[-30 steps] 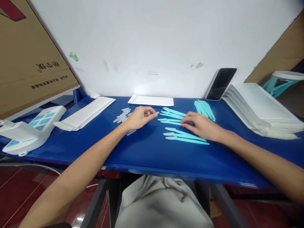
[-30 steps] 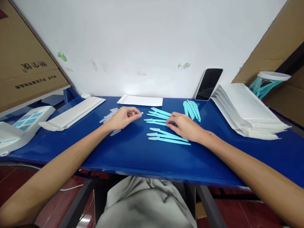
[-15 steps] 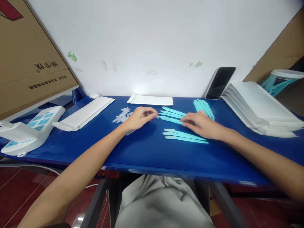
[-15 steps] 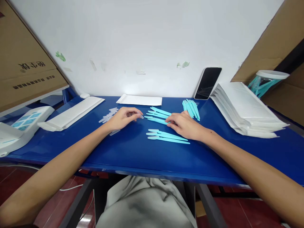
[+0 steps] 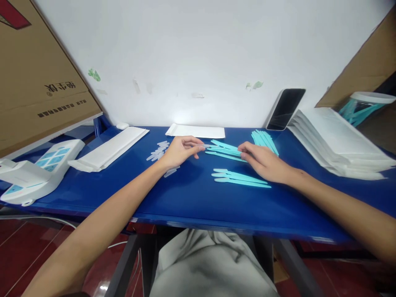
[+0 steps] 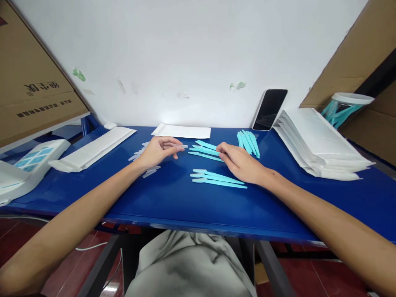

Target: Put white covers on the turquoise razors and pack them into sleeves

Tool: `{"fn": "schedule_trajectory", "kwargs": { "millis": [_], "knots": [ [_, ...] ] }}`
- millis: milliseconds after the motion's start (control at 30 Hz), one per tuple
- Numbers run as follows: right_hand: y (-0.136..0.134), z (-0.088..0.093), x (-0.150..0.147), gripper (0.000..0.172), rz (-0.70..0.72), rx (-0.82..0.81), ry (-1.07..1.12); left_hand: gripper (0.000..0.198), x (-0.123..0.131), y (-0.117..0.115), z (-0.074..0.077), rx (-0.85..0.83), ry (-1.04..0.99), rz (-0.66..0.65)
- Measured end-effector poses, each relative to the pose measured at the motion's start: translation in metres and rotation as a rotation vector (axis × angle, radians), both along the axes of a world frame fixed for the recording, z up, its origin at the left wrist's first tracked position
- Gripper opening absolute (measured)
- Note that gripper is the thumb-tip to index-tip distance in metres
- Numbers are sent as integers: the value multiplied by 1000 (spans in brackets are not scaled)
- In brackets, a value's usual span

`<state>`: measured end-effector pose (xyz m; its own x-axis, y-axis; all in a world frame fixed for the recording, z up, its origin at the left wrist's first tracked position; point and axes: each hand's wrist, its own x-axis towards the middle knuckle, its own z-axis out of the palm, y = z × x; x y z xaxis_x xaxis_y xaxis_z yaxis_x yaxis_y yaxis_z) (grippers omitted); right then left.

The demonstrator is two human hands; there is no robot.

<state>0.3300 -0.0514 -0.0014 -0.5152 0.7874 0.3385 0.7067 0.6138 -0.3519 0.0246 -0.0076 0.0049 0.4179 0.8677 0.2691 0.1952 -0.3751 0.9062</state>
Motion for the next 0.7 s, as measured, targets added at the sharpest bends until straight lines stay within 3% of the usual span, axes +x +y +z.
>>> {"fn": "schedule_trajectory", "kwargs": {
  "millis": [700],
  "knots": [
    [-6, 4, -6, 35, 64, 18, -69, 29, 6, -10, 0, 52, -9, -72]
  ]
}}
